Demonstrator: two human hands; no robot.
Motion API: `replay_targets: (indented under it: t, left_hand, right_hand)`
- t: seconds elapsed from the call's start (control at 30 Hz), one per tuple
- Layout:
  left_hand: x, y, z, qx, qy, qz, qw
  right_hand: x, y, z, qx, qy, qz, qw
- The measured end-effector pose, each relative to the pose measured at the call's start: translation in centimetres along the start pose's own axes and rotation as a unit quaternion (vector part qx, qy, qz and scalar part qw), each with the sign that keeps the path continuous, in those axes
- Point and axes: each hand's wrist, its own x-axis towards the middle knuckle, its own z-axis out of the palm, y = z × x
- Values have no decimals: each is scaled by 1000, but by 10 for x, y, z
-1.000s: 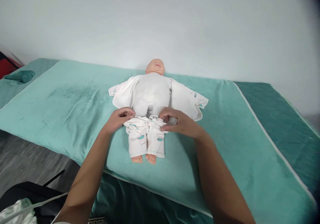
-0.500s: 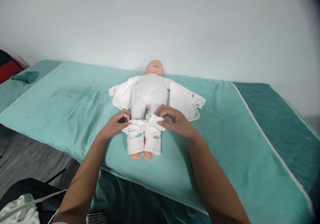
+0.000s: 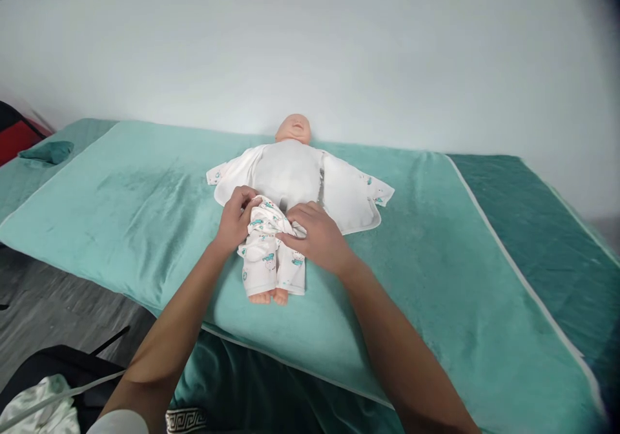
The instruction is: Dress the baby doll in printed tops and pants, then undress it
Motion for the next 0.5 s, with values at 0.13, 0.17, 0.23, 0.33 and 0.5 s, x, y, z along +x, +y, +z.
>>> replay_targets:
  t: [0.13,0.17,0.23,0.33,0.5]
  left_hand:
    - [-8,4,2,92,35,66,993]
    - [-9,6,2,115,25,86,989]
    - [-9,10,1,147,-1,114,983]
    - [-7,15,-3,186,-36,105,976]
    - [-1,24,-11,279,-165,105,940]
  right_hand:
    - [1,-7,6,36,40,30,998]
    - [1,-9,7,49,59,33,997]
    - [3,-11,7,91,82,30,992]
    - [4,-8,-1,169,87,46,981]
    - [2,-2,-17,330,70,160,928]
